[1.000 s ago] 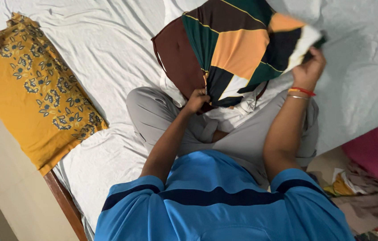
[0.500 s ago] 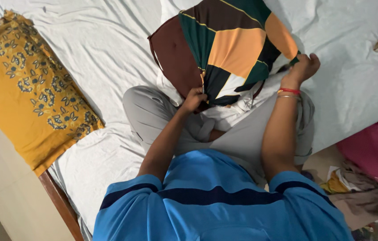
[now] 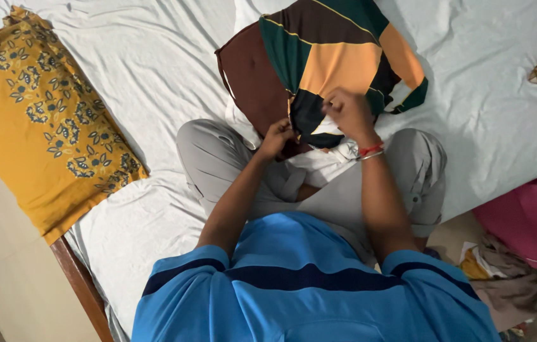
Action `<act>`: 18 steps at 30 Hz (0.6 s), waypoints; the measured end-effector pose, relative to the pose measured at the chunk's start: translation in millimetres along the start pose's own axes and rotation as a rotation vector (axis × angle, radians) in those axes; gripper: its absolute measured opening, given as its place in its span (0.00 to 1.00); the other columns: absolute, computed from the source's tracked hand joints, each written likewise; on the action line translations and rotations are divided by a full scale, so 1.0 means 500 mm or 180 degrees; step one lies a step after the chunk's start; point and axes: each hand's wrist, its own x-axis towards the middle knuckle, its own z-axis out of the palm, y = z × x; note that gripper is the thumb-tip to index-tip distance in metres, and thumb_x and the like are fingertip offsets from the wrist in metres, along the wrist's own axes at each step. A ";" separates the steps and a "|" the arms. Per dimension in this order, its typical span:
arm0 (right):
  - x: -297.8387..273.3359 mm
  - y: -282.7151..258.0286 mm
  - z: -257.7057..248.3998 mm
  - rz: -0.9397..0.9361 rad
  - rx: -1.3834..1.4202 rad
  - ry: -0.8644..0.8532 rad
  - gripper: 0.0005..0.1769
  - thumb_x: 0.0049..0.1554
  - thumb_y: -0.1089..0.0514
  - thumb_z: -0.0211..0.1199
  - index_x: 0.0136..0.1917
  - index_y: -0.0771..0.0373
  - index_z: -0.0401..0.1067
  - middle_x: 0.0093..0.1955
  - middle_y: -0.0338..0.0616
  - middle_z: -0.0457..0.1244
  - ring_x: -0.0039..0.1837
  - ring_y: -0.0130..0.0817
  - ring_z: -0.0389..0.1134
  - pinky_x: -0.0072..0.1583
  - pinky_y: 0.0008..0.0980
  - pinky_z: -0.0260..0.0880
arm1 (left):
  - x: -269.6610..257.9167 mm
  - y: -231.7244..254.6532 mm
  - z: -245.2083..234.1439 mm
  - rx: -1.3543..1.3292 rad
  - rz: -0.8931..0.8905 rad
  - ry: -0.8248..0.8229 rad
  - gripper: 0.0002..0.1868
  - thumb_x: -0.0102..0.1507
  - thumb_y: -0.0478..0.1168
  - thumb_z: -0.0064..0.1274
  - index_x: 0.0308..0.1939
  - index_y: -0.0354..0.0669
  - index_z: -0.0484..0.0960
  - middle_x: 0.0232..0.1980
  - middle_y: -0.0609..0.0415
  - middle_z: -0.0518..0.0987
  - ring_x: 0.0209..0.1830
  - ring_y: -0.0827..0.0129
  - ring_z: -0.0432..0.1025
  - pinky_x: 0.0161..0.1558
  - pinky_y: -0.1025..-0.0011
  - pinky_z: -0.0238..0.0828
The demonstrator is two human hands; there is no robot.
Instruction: The person sits on a bed and puts a geometric-patterned pillowcase onto a pillow. They insert the pillow, adjust the corners, and smooth the fabric to fit the case properly.
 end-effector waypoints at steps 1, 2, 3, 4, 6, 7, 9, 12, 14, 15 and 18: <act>-0.003 -0.025 0.001 0.0161 -0.0241 -0.0440 0.11 0.52 0.55 0.75 0.43 0.61 0.77 0.35 0.46 0.69 0.38 0.37 0.72 0.42 0.35 0.68 | 0.000 0.007 0.000 -0.0197 -0.0011 -0.0008 0.09 0.63 0.29 0.51 0.47 0.36 0.79 0.37 0.57 0.81 0.33 0.72 0.76 0.41 0.73 0.74; -0.009 -0.047 0.003 0.0323 -0.0483 -0.0881 0.13 0.51 0.51 0.76 0.42 0.59 0.78 0.34 0.46 0.70 0.37 0.40 0.72 0.42 0.38 0.68 | -0.001 0.014 0.002 -0.0242 -0.0093 0.0097 0.09 0.64 0.29 0.52 0.48 0.36 0.79 0.37 0.57 0.81 0.33 0.72 0.76 0.41 0.74 0.73; -0.016 -0.065 0.007 0.0270 -0.0643 -0.0878 0.15 0.49 0.48 0.77 0.41 0.59 0.78 0.34 0.46 0.70 0.38 0.41 0.72 0.42 0.39 0.69 | -0.004 0.022 0.003 -0.0288 -0.0174 0.0201 0.09 0.64 0.29 0.53 0.48 0.37 0.79 0.37 0.56 0.81 0.33 0.71 0.76 0.41 0.74 0.73; -0.023 -0.080 0.009 0.0217 -0.0809 -0.0872 0.17 0.47 0.45 0.78 0.40 0.58 0.78 0.34 0.45 0.70 0.39 0.43 0.72 0.43 0.41 0.69 | -0.005 0.030 0.007 -0.0337 -0.0254 0.0300 0.09 0.65 0.30 0.54 0.49 0.37 0.79 0.36 0.56 0.81 0.33 0.71 0.77 0.41 0.74 0.73; -0.032 -0.107 0.017 0.0083 -0.1063 -0.0913 0.23 0.42 0.41 0.80 0.39 0.58 0.77 0.35 0.46 0.70 0.40 0.45 0.72 0.44 0.44 0.70 | -0.010 0.052 0.013 -0.0599 -0.0297 0.0117 0.10 0.66 0.31 0.55 0.51 0.37 0.80 0.38 0.55 0.82 0.36 0.72 0.76 0.43 0.74 0.73; -0.033 -0.118 0.022 0.0002 -0.1151 -0.0960 0.26 0.40 0.40 0.80 0.40 0.59 0.77 0.36 0.47 0.70 0.41 0.47 0.72 0.44 0.45 0.70 | -0.014 0.063 0.018 -0.0730 -0.0317 0.0026 0.10 0.66 0.31 0.56 0.52 0.36 0.80 0.39 0.54 0.82 0.37 0.72 0.76 0.44 0.74 0.73; -0.043 -0.139 0.038 -0.0162 -0.1253 -0.0980 0.31 0.36 0.38 0.81 0.42 0.61 0.75 0.38 0.48 0.69 0.42 0.49 0.72 0.44 0.47 0.70 | -0.028 0.084 0.027 -0.0890 -0.0371 -0.0215 0.11 0.66 0.32 0.55 0.52 0.37 0.79 0.43 0.54 0.84 0.41 0.73 0.78 0.48 0.73 0.74; -0.049 -0.150 0.061 -0.0260 -0.1363 -0.0910 0.32 0.36 0.40 0.80 0.43 0.63 0.72 0.41 0.49 0.69 0.45 0.51 0.71 0.45 0.49 0.69 | -0.037 0.097 0.032 -0.0987 -0.0313 -0.0360 0.11 0.66 0.31 0.54 0.53 0.37 0.78 0.46 0.54 0.84 0.44 0.73 0.78 0.49 0.73 0.75; -0.051 -0.142 0.074 -0.0101 -0.1499 -0.0925 0.27 0.43 0.44 0.78 0.45 0.62 0.71 0.43 0.50 0.68 0.47 0.51 0.71 0.46 0.49 0.69 | -0.034 0.089 0.029 -0.0922 -0.0218 -0.0342 0.12 0.67 0.31 0.55 0.55 0.38 0.78 0.47 0.54 0.84 0.44 0.73 0.77 0.49 0.73 0.74; -0.052 -0.135 0.078 -0.0115 -0.1498 -0.0860 0.23 0.44 0.46 0.76 0.45 0.62 0.71 0.42 0.49 0.68 0.47 0.51 0.71 0.46 0.49 0.69 | -0.029 0.083 0.026 -0.0848 -0.0166 -0.0312 0.13 0.67 0.31 0.55 0.55 0.38 0.79 0.47 0.54 0.84 0.43 0.74 0.77 0.49 0.74 0.74; -0.053 -0.113 0.092 -0.0182 -0.1478 -0.0714 0.13 0.49 0.53 0.70 0.43 0.61 0.72 0.41 0.50 0.69 0.46 0.52 0.71 0.46 0.50 0.69 | -0.018 0.068 0.013 -0.0613 -0.0262 0.0007 0.10 0.68 0.36 0.55 0.53 0.39 0.80 0.45 0.55 0.84 0.42 0.74 0.78 0.46 0.73 0.76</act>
